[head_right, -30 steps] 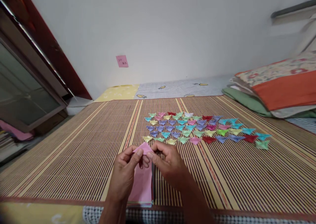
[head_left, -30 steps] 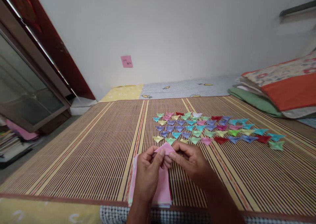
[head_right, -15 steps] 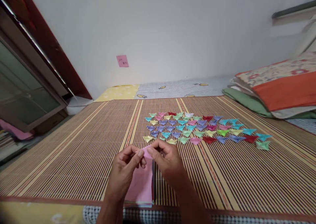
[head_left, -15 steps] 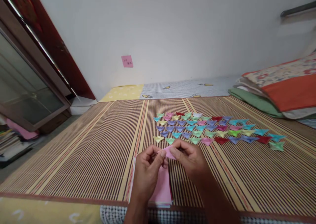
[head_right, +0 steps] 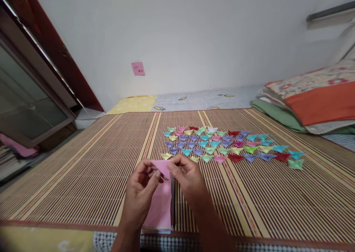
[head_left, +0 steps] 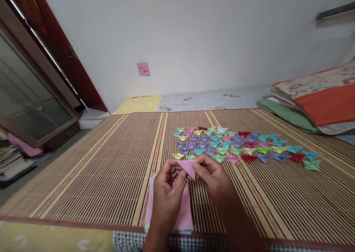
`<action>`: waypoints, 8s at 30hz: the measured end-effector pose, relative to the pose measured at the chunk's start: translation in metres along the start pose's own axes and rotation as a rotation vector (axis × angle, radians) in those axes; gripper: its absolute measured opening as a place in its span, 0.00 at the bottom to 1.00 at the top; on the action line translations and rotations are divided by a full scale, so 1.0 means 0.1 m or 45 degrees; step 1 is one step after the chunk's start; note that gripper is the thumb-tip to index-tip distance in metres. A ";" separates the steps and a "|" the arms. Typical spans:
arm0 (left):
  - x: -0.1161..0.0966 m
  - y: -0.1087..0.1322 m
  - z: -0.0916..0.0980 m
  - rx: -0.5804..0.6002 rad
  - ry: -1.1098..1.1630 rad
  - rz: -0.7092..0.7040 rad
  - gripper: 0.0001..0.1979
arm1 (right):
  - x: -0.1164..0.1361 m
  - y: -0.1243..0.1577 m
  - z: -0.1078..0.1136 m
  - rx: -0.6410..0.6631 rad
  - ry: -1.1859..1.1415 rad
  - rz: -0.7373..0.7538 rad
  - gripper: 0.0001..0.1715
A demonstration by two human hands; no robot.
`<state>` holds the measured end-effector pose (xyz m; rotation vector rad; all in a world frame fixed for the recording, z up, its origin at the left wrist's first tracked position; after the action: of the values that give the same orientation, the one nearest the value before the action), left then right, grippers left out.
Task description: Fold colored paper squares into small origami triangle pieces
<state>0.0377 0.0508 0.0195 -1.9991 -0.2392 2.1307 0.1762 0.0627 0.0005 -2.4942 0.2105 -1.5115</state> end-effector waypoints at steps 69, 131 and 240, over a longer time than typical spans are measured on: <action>0.34 -0.03 -0.13 0.086 0.343 0.378 0.14 | -0.03 -0.04 0.06 0.124 0.112 -0.097 0.12; -0.01 0.08 -0.27 0.469 -0.607 -0.154 0.18 | 0.10 0.00 -0.04 0.146 0.112 0.008 0.16; 0.17 -0.06 0.25 -0.217 -0.057 0.014 0.07 | 0.00 0.05 -0.14 -0.163 0.179 0.202 0.08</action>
<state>0.0122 0.0619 0.0064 -2.0477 -0.4315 2.2325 0.1643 0.0561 0.0055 -2.3998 0.5310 -1.6548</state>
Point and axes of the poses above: each hand's wrist, its own y-axis away from the middle knuckle, its own z-axis out of the back of the hand, x = y × z, the point moved 7 cm from there along -y, towards the middle knuckle, and after that the axes turned 12 degrees about -y, right-handed, at the moved point
